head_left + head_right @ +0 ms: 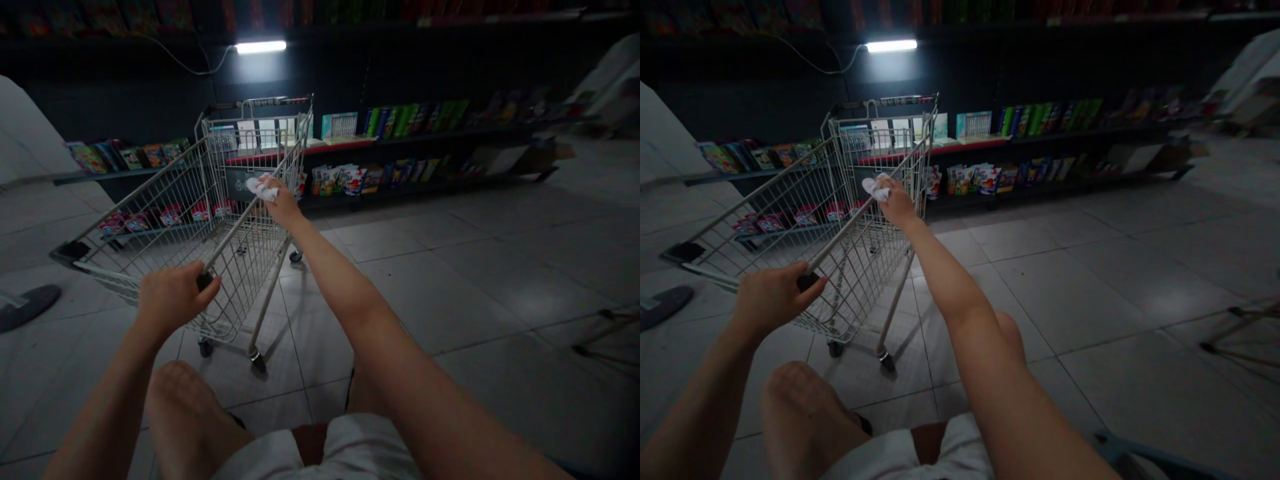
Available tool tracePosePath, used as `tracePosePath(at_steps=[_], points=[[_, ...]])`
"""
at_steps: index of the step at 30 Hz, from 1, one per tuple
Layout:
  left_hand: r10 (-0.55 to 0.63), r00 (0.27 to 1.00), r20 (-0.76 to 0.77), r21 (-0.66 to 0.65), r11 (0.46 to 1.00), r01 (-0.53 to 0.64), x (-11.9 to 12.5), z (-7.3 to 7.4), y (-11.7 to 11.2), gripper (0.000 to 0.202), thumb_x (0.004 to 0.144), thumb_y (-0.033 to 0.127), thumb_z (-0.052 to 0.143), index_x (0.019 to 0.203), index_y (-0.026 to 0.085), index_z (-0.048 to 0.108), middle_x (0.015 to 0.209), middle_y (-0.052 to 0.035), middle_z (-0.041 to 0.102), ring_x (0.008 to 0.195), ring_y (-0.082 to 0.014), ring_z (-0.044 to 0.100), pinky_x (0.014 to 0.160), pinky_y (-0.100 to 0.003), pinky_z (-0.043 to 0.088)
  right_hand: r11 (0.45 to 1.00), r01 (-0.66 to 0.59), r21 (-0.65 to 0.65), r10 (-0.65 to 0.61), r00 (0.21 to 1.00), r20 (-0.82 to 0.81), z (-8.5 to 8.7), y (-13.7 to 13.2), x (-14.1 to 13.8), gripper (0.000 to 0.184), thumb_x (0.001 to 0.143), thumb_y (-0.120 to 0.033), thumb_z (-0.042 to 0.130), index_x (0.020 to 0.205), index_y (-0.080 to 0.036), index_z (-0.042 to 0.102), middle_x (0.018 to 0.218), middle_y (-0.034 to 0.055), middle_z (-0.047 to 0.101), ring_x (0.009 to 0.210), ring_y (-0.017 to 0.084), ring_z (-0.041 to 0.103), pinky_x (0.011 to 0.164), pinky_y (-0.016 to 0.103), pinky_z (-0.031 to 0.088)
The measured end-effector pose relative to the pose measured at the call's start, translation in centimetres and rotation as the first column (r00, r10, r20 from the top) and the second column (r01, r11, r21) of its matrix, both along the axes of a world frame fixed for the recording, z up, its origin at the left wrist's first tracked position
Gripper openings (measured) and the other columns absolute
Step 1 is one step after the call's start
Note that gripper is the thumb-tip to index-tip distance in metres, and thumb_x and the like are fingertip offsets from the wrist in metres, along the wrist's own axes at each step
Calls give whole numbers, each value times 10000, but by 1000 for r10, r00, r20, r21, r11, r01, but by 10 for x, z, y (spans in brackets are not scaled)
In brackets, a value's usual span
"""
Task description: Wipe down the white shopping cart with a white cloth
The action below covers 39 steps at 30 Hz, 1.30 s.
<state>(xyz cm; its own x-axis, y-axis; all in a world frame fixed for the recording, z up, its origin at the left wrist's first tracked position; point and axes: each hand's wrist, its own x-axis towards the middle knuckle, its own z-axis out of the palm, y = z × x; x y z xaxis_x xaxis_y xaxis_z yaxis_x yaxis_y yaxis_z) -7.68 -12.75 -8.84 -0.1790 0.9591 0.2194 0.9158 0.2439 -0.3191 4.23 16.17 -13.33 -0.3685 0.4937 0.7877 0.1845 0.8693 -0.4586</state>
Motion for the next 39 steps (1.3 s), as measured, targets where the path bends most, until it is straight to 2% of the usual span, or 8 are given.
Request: tracePosePath(at_steps=[8, 14, 21, 23, 26, 30, 36, 39], points=[[-2, 999, 32, -3, 1000, 2, -9, -2, 5, 439, 872, 550, 402, 824, 186, 642, 726, -125, 698, 660, -276, 642, 548, -318, 259, 865, -448, 225, 445, 893, 64, -29, -122, -5, 182, 867, -260, 634, 1045, -277, 670, 1284, -24, 656, 1347, 164, 520, 1220, 439, 379], [-35, 996, 82, -22, 999, 37, -9, 0, 4, 495, 958, 449, 209, 764, 196, 587, 713, -92, 673, 658, -225, 613, 559, -306, 240, 959, -283, 24, 281, 933, -225, -43, -102, -16, 212, 932, -250, 513, 1079, -270, 664, 1336, 11, 633, 1416, 159, 451, 1203, 420, 405], [27, 998, 64, -9, 1000, -26, -4, 2, 8, 475, 949, 423, 220, 769, 197, 598, 718, -95, 666, 660, -225, 596, 562, -305, 214, 922, -281, -267, 173, 915, -365, -252, -211, -30, 267, 884, -414, 592, 1018, -197, 672, 1415, 148, 571, 1449, 250, 415, 1166, 474, 414], [30, 998, 63, -14, 999, -29, -4, 2, 8, 485, 949, 420, 212, 783, 196, 610, 723, -99, 668, 667, -232, 601, 563, -306, 216, 874, -212, -438, 52, 936, -348, -283, -227, -25, 281, 895, -441, 559, 995, -199, 663, 1349, 161, 618, 1346, 246, 544, 1087, 488, 493], [28, 998, 54, -4, 1000, -28, -4, 1, 9, 495, 948, 423, 214, 794, 194, 626, 720, -105, 671, 661, -241, 605, 562, -310, 215, 860, -140, -491, -88, 907, -412, -258, -223, -27, 280, 928, -355, 493, 1118, -203, 632, 1402, 163, 572, 1338, 219, 548, 1118, 487, 469], [10, 999, 49, 20, 1000, -11, 1, 0, 8, 488, 951, 415, 226, 795, 193, 632, 720, -105, 675, 673, -243, 617, 560, -312, 212, 927, -228, -297, 86, 901, -426, -199, -217, -48, 302, 888, -315, 563, 1156, -207, 647, 1536, 123, 439, 1506, 239, 308, 1241, 482, 301], [34, 999, 35, 25, 999, -35, 3, 1, 8, 485, 954, 411, 230, 813, 192, 639, 739, -99, 688, 672, -229, 618, 555, -304, 213, 910, -295, -291, 205, 931, -302, -259, -259, -34, 272, 904, -463, 545, 1053, -268, 664, 1461, 88, 542, 1481, 232, 362, 1186, 507, 383], [31, 999, 31, 25, 999, -32, 2, 0, 9, 492, 956, 415, 227, 818, 193, 643, 745, -97, 686, 669, -224, 610, 554, -307, 206, 914, -239, -326, 110, 924, -367, -256, -239, -13, 305, 929, -453, 498, 1106, -254, 645, 1399, 106, 589, 1396, 223, 488, 1149, 480, 433]])
